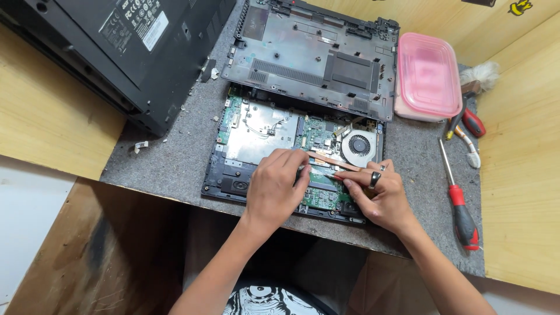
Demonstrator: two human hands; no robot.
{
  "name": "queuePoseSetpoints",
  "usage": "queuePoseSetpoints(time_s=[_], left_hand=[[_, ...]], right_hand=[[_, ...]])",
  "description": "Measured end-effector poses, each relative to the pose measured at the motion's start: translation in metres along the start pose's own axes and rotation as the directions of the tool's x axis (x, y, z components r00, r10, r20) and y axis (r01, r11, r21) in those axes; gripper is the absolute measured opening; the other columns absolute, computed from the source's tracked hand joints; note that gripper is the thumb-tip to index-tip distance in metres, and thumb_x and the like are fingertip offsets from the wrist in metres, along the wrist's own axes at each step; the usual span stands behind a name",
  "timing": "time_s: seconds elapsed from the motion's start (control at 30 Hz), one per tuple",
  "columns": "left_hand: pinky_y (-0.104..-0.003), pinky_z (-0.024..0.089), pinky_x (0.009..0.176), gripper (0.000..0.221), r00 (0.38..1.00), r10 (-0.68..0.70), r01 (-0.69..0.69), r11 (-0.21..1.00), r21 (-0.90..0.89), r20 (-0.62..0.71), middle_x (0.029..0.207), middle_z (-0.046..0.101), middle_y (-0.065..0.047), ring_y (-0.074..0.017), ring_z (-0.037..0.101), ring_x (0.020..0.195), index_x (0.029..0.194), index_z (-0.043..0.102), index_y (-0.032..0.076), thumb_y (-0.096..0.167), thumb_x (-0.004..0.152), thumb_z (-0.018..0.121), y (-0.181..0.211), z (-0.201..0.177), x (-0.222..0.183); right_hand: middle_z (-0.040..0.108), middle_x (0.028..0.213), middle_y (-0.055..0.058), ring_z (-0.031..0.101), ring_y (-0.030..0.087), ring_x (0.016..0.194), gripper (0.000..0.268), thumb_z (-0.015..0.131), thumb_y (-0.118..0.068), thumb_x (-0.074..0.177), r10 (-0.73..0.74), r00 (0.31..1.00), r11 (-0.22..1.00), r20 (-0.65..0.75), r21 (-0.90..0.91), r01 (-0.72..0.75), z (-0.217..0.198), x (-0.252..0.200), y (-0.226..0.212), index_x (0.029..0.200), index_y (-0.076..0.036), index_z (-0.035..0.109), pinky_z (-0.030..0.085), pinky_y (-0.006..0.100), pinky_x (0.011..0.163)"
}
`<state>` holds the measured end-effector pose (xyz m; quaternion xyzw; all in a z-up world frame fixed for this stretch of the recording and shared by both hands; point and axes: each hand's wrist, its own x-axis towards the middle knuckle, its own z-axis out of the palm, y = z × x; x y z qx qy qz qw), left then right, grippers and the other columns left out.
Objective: Disassembling a laptop to access and manipulate internal components like the RAM and motherboard using a screwdriver.
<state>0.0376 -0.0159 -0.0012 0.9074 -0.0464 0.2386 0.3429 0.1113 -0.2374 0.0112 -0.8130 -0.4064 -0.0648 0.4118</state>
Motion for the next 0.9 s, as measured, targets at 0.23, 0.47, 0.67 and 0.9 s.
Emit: queuePoseSetpoints(time_s=[0.23, 0.47, 0.67, 0.9], left_hand=[[-0.039, 0.06, 0.074, 0.003, 1.0, 0.009, -0.01, 1.0, 0.024, 0.019, 0.08, 0.071, -0.004, -0.0238, 0.073, 0.096, 0.095, 0.067, 0.012, 0.01, 0.093, 0.066, 0.001, 0.0, 0.002], [-0.04, 0.061, 0.075, 0.004, 1.0, -0.004, 0.004, 1.0, 0.031, 0.029, 0.08, 0.072, -0.006, -0.0258, 0.074, 0.095, 0.096, 0.068, 0.01, 0.008, 0.094, 0.065, 0.006, -0.007, 0.004], [-0.04, 0.061, 0.075, 0.003, 1.0, -0.015, 0.015, 1.0, 0.011, 0.023, 0.08, 0.072, -0.006, -0.0254, 0.073, 0.095, 0.096, 0.068, 0.01, 0.008, 0.093, 0.066, 0.004, -0.008, 0.002], [-0.039, 0.061, 0.075, 0.001, 0.999, -0.018, 0.016, 0.999, 0.049, 0.036, 0.08, 0.071, -0.004, -0.0237, 0.073, 0.096, 0.095, 0.067, 0.011, 0.01, 0.094, 0.066, 0.004, -0.007, 0.002]], right_hand=[[0.064, 0.054, -0.001, 0.053, 0.016, 0.054, 0.015, 0.072, -0.011, 0.09, 0.001, 1.0, 0.999, 0.01, -0.051, 0.0, 0.003, -0.002, 0.006, 0.1, -0.015, 0.082, 0.035, 0.03, 0.075], [0.07, 0.062, -0.002, 0.057, 0.016, 0.057, 0.017, 0.073, -0.012, 0.091, -0.026, 1.0, 0.997, 0.009, -0.075, 0.027, 0.006, -0.003, 0.004, 0.105, -0.016, 0.081, 0.035, 0.031, 0.076], [0.072, 0.062, -0.003, 0.057, 0.015, 0.056, 0.016, 0.071, -0.012, 0.092, 0.001, 1.0, 1.0, -0.008, -0.004, -0.001, 0.004, -0.004, 0.006, 0.104, -0.016, 0.081, 0.035, 0.028, 0.075], [0.07, 0.059, -0.004, 0.057, 0.014, 0.055, 0.016, 0.073, -0.012, 0.09, 0.003, 1.0, 0.999, 0.016, -0.037, -0.002, 0.004, -0.004, 0.007, 0.101, -0.018, 0.082, 0.035, 0.028, 0.074]])
